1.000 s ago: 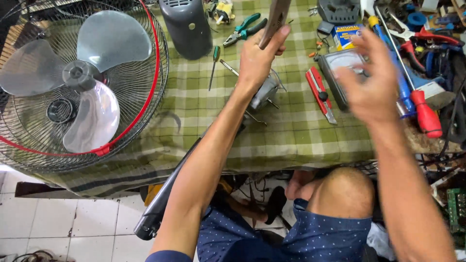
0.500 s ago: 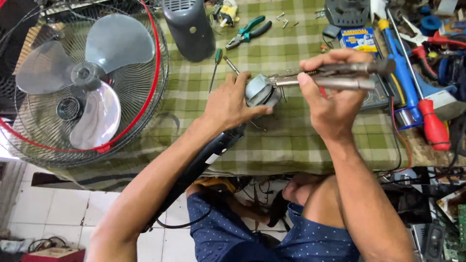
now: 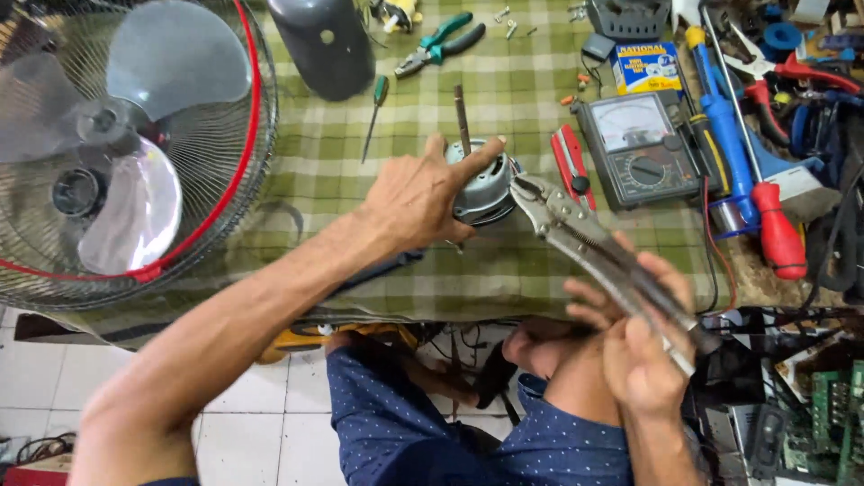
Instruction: A person is repairing a small electric motor using locking pliers and a screwdriver on a cluttered workbench.
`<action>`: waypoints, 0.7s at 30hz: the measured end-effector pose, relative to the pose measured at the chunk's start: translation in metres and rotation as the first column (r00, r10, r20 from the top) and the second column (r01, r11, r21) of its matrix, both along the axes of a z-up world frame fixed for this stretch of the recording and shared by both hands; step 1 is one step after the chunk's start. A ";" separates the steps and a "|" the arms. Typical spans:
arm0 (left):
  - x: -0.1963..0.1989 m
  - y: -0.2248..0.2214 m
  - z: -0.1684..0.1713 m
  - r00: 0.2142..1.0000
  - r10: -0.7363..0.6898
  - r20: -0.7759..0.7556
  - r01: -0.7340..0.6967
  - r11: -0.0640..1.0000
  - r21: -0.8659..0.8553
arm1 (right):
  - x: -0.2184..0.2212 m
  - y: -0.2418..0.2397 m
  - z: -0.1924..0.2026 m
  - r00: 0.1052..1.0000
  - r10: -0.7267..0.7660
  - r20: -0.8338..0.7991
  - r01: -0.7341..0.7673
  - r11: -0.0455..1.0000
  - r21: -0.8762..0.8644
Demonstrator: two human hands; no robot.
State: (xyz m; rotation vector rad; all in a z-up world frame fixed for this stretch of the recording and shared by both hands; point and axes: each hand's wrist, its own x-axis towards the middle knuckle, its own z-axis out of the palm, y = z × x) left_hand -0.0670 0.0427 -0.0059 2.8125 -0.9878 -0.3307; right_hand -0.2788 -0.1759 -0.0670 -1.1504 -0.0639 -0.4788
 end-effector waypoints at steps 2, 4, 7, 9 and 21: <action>0.005 0.005 -0.006 0.929 -0.206 0.308 0.183 0.978 0.103 | -0.019 0.001 -0.010 0.982 0.188 0.017 -0.187 0.953 0.238; 0.003 0.009 -0.010 0.902 -0.253 0.350 0.217 0.966 0.140 | -0.032 0.004 -0.018 0.951 0.301 0.076 -0.310 0.914 0.261; -0.009 0.020 -0.022 0.874 -0.274 0.400 0.251 0.962 0.110 | -0.048 0.006 -0.033 0.849 0.473 0.236 -0.524 0.810 0.261; -0.017 0.025 -0.022 0.870 -0.266 0.414 0.268 0.962 0.053 | -0.052 0.004 -0.032 0.789 0.511 0.341 -0.599 0.763 0.243; -0.035 0.010 -0.017 0.889 -0.133 0.438 0.198 0.974 -0.106 | -0.072 -0.014 -0.032 0.831 0.498 -0.245 -0.457 0.865 0.209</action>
